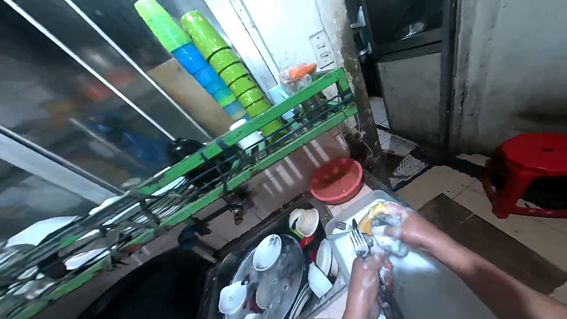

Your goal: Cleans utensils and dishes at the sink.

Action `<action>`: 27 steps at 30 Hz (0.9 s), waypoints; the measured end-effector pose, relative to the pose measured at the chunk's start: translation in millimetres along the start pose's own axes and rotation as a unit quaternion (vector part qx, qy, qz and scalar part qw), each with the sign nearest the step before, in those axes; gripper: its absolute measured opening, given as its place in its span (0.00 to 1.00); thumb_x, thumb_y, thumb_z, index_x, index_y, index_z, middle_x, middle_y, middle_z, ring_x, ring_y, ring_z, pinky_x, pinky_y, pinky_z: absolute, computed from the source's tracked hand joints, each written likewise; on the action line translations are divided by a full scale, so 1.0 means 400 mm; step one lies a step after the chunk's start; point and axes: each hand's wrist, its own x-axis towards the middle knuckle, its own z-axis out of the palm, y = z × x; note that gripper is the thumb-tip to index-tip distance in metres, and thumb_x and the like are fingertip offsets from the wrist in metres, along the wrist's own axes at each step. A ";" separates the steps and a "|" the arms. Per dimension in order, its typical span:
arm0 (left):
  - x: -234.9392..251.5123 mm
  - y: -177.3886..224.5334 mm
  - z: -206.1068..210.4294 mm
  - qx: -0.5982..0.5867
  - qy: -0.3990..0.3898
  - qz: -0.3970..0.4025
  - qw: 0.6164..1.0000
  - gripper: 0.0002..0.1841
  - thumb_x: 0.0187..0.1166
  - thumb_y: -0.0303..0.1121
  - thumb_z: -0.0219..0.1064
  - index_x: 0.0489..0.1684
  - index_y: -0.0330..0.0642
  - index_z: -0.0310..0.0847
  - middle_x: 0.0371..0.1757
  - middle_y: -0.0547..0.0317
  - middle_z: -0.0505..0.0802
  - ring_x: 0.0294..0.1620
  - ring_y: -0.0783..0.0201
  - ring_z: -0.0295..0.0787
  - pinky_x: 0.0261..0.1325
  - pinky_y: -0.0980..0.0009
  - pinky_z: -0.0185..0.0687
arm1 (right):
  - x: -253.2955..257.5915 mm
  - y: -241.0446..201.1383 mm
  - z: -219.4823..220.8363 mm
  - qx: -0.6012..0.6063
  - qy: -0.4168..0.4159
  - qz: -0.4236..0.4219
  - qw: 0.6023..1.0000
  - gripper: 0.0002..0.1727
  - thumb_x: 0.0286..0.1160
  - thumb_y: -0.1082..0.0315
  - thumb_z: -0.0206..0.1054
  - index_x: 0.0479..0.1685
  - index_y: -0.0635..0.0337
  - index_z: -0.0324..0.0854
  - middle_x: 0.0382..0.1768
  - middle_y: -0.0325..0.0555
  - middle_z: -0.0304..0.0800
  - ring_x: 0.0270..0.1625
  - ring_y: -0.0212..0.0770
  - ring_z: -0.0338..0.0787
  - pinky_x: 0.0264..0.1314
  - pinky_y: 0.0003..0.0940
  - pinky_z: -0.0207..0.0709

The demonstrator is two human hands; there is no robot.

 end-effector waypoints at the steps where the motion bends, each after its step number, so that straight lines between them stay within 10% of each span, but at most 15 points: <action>1: 0.001 0.000 0.010 -0.001 0.011 0.011 1.000 0.14 0.92 0.33 0.53 0.38 0.34 0.77 0.20 0.60 0.83 0.14 0.71 0.77 0.19 0.77 0.77 | 0.008 0.007 0.008 -0.002 0.030 0.002 1.000 0.36 0.68 0.68 0.77 0.81 0.59 0.73 0.72 0.58 0.82 0.74 0.50 0.82 0.79 0.50 0.72; 10: 0.004 -0.016 0.011 0.062 0.112 0.019 0.992 0.04 0.84 0.23 0.62 0.44 0.30 0.79 0.17 0.58 0.82 0.13 0.70 0.76 0.19 0.75 0.75 | 0.029 0.059 0.018 -0.171 0.032 -0.071 0.982 0.35 0.75 0.62 0.73 0.83 0.62 0.70 0.73 0.64 0.81 0.77 0.59 0.80 0.83 0.57 0.67; 14: -0.004 -0.020 0.005 -0.019 0.081 0.016 0.996 0.06 0.87 0.24 0.57 0.42 0.32 0.77 0.16 0.58 0.81 0.12 0.70 0.76 0.17 0.76 0.75 | 0.082 0.072 -0.011 -0.024 0.163 -0.050 0.985 0.37 0.77 0.62 0.74 0.84 0.63 0.66 0.75 0.66 0.78 0.76 0.61 0.80 0.81 0.60 0.68; 18: -0.020 -0.012 -0.004 -0.031 0.029 0.032 0.999 0.06 0.87 0.26 0.58 0.41 0.35 0.79 0.19 0.59 0.84 0.17 0.70 0.80 0.22 0.74 0.79 | 0.038 0.087 0.036 -0.016 -0.003 -0.005 1.000 0.41 0.80 0.48 0.69 0.86 0.63 0.63 0.75 0.66 0.77 0.76 0.59 0.79 0.80 0.58 0.69; 27: 0.012 -0.033 0.006 0.009 0.030 0.037 0.999 0.14 0.92 0.32 0.53 0.33 0.38 0.74 0.14 0.65 0.75 0.11 0.73 0.69 0.18 0.78 0.70 | 0.029 0.009 0.020 0.110 0.129 0.014 0.985 0.33 0.82 0.60 0.69 0.83 0.61 0.64 0.64 0.64 0.84 0.62 0.56 0.87 0.67 0.57 0.79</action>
